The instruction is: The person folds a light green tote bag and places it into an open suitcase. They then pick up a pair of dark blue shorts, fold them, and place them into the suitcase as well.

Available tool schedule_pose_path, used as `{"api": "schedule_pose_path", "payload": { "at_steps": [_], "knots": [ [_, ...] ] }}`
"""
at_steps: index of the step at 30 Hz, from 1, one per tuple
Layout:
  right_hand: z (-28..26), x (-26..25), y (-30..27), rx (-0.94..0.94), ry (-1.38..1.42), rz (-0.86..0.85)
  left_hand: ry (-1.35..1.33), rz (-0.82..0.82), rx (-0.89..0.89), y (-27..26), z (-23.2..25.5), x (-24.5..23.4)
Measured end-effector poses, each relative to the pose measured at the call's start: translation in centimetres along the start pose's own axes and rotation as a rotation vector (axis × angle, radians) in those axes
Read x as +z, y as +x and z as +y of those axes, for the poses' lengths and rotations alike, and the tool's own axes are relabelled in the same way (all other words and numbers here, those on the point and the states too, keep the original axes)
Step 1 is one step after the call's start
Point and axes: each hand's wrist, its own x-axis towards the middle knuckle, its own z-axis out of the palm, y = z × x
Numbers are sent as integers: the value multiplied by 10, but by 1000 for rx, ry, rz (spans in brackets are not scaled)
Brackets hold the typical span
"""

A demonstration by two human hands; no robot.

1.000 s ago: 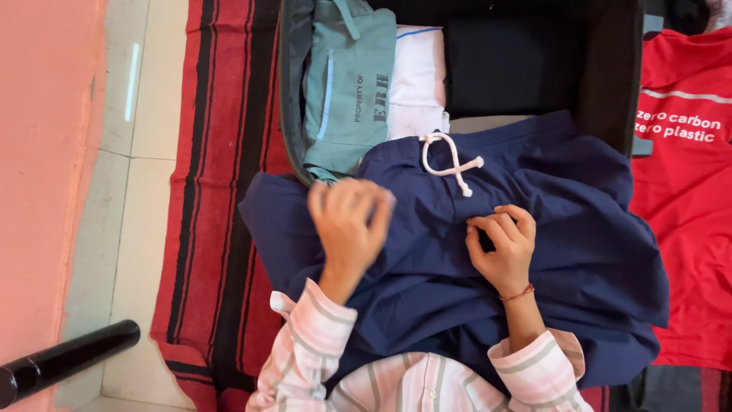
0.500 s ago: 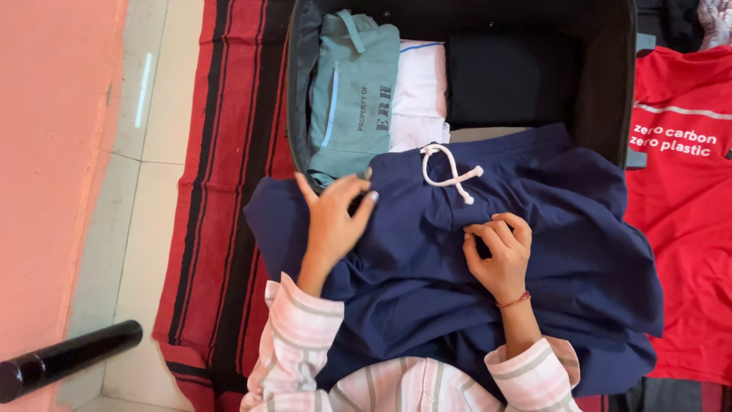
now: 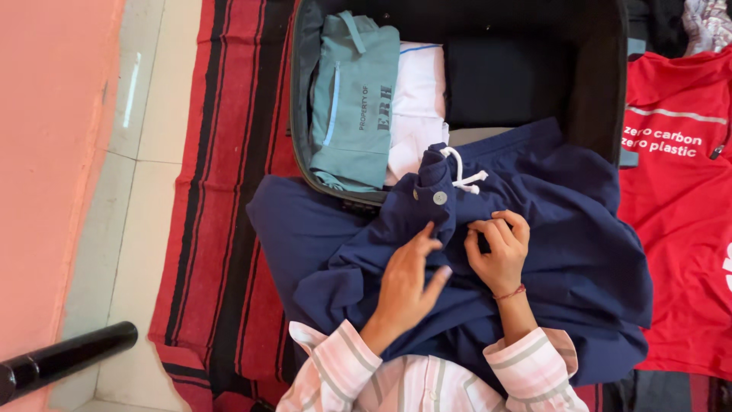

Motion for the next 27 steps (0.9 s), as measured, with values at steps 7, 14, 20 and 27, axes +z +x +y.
{"api": "schedule_pose_path", "payload": {
  "at_steps": [7,14,20,27],
  "knots": [
    [0,1,2,16,-5,-9,314,160,-86,53,-27,-32],
    [-1,-6,10,188,149,47,636,20,-24,117,-48,-57],
    [77,-28,67,253,-31,-13,461,-268,-70,121,-66,-50],
    [191,32,84,227,-631,-509,10,-79,-170,111,-103,-46]
  ]
}}
